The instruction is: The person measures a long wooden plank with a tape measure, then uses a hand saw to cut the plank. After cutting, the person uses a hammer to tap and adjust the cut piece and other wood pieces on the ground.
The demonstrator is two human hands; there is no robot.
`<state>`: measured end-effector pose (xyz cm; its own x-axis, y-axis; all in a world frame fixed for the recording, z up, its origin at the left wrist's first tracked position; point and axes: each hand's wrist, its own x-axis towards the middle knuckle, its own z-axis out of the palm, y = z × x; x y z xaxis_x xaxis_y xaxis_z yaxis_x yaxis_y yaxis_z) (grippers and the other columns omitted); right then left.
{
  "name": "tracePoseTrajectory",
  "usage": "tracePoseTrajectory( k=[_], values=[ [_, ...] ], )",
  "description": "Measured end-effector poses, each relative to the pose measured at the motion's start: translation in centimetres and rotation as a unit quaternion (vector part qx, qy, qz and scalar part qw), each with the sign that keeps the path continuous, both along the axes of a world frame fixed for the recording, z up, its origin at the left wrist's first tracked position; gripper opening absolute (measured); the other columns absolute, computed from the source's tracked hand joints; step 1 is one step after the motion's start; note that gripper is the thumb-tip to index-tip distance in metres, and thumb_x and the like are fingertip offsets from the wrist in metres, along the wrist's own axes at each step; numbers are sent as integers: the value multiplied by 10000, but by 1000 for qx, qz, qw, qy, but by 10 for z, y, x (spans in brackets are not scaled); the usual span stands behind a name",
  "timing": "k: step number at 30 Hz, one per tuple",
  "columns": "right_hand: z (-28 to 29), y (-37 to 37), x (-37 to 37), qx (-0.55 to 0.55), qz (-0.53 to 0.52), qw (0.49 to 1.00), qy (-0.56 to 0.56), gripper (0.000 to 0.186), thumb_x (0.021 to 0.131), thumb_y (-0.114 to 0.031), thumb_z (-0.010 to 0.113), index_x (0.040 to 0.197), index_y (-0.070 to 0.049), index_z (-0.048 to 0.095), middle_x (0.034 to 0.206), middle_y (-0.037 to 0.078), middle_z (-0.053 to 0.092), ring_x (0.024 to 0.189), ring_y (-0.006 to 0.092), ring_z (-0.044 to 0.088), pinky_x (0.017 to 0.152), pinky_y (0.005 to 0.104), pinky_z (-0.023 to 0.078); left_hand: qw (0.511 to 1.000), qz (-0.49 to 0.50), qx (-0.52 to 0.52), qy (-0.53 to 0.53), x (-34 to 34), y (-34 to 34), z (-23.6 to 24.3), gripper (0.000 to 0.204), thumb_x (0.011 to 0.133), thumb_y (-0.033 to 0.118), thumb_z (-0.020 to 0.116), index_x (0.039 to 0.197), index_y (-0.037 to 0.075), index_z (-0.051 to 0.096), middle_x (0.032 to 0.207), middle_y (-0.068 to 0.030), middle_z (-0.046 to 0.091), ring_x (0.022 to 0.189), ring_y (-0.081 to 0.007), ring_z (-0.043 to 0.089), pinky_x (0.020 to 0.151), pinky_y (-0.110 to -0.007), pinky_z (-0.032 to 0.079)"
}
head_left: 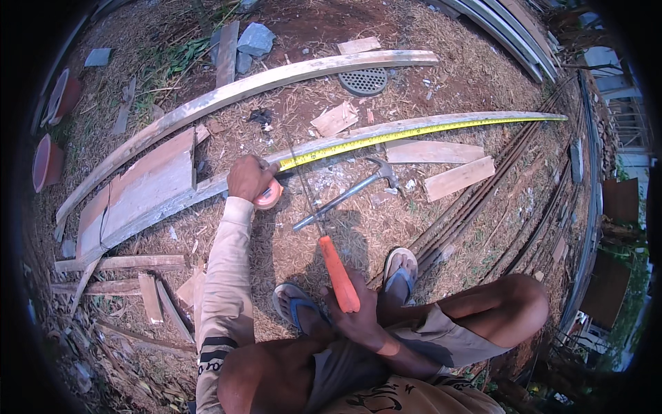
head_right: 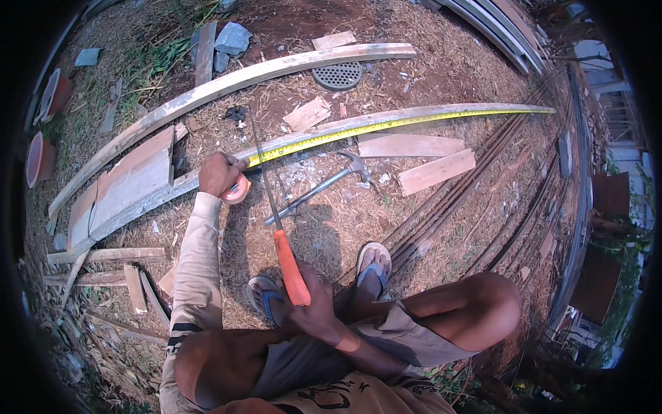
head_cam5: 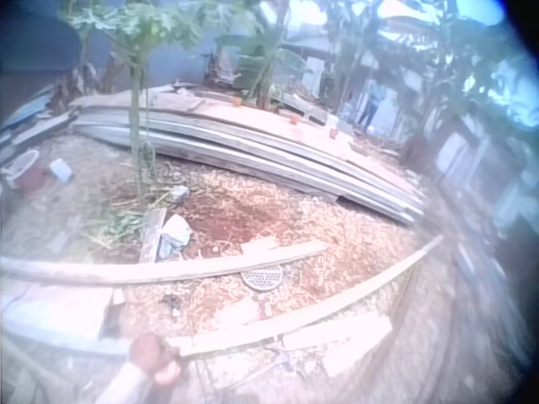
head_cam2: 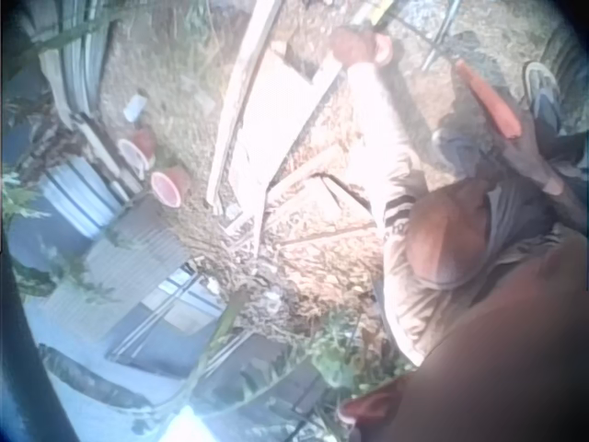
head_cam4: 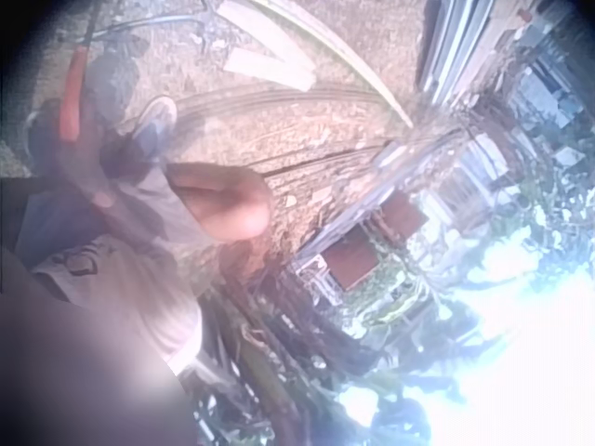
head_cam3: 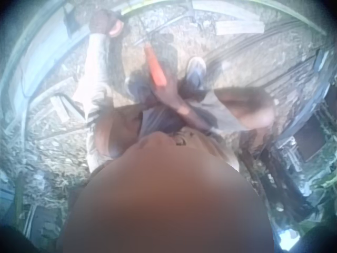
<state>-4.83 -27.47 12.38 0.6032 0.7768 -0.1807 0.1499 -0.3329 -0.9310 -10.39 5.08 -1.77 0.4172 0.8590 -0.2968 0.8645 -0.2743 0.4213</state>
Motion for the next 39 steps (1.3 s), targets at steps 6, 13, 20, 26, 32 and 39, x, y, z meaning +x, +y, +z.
tracePoseTrajectory(
  k=[6, 13, 20, 26, 32, 39],
  values=[
    [3, 2, 0, -2, 3, 1000, 3, 412, 914, -96, 806, 1253, 35, 612, 907, 147, 707, 793, 166, 705, 735, 325, 563, 1000, -4, 2, -14, -1, 0, -2, 505, 828, 494, 821, 911, -3, 790, 950, -263, 761, 925, -420, 743, 864, -502, 573],
    [2, 2, 0, 4, 3, 1000, -4, 423, 917, -100, 806, 1265, 35, 606, 878, 134, 697, 766, 145, 679, 711, 324, 557, 1000, -8, 6, -12, -2, 0, -1, 511, 830, 502, 816, 912, -2, 792, 948, -264, 761, 930, -422, 743, 865, -505, 573],
    [1, 1, -1, 0, 0, 1000, 8, 438, 919, -103, 808, 1279, 31, 600, 869, 130, 695, 774, 124, 674, 705, 317, 555, 1000, -9, -4, -17, -2, 0, 0, 529, 831, 512, 813, 927, -8, 789, 966, -264, 761, 933, -421, 743, 865, -508, 572],
    [1, 2, -1, -5, -1, 1000, -1, 446, 917, -104, 811, 1285, 32, 599, 891, 136, 696, 789, 132, 678, 719, 321, 557, 1000, 1, -15, -16, -2, 0, -1, 539, 833, 521, 817, 950, -3, 772, 999, -255, 760, 977, -410, 733, 896, -499, 560],
    [4, 4, -1, 0, 4, 1000, 0, 455, 911, -98, 812, 1289, 34, 595, 902, 136, 693, 799, 136, 678, 726, 323, 556, 1000, 0, -17, -17, -2, 0, 0, 529, 829, 515, 822, 938, 0, 773, 991, -252, 761, 965, -410, 736, 889, -497, 563],
    [4, 3, -1, -18, 6, 1000, 17, 453, 911, -97, 811, 1287, 34, 594, 911, 137, 696, 812, 132, 681, 730, 320, 557, 1000, 2, -10, -27, -3, 0, -1, 501, 825, 495, 829, 915, 4, 786, 970, -261, 761, 949, -416, 740, 875, -497, 568]
  ],
)
